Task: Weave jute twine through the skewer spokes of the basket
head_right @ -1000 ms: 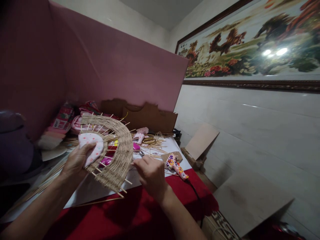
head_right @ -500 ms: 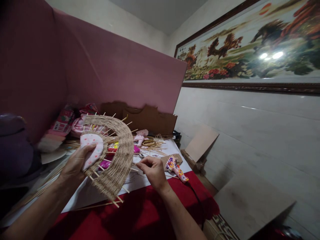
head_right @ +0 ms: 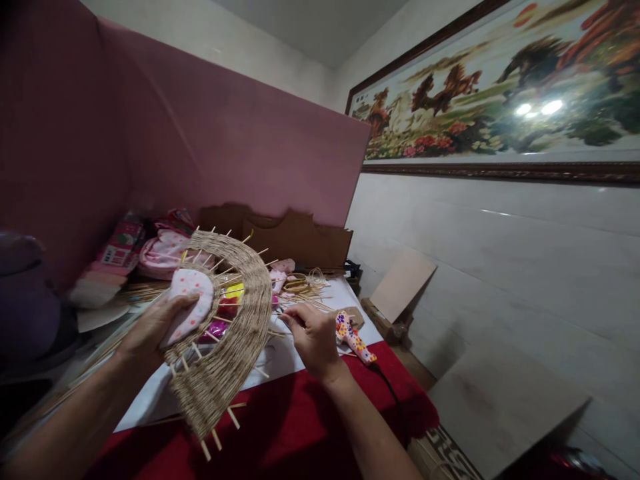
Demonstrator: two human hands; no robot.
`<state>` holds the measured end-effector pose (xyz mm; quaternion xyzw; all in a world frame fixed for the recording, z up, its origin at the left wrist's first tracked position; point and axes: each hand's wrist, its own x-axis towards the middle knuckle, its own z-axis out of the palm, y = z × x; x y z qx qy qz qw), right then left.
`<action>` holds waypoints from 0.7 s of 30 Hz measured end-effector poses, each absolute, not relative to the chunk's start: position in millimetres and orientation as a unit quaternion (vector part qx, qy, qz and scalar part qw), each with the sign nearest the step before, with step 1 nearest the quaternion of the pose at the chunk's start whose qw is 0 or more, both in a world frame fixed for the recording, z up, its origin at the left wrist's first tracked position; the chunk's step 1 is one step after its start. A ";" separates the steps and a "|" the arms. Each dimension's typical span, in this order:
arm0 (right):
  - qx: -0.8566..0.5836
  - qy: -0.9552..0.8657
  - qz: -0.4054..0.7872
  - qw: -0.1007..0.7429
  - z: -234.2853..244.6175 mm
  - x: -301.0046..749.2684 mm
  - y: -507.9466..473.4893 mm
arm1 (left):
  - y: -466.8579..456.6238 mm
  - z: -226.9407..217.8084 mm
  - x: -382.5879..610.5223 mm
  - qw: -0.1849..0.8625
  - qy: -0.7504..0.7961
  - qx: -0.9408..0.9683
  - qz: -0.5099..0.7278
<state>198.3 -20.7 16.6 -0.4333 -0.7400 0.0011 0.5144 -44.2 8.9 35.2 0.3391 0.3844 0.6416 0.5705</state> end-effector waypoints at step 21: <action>-0.442 -0.786 0.042 0.430 37.2 216.2 -7.0 | 11.2 30.1 -47.6 0.619 0.413 0.371 0.556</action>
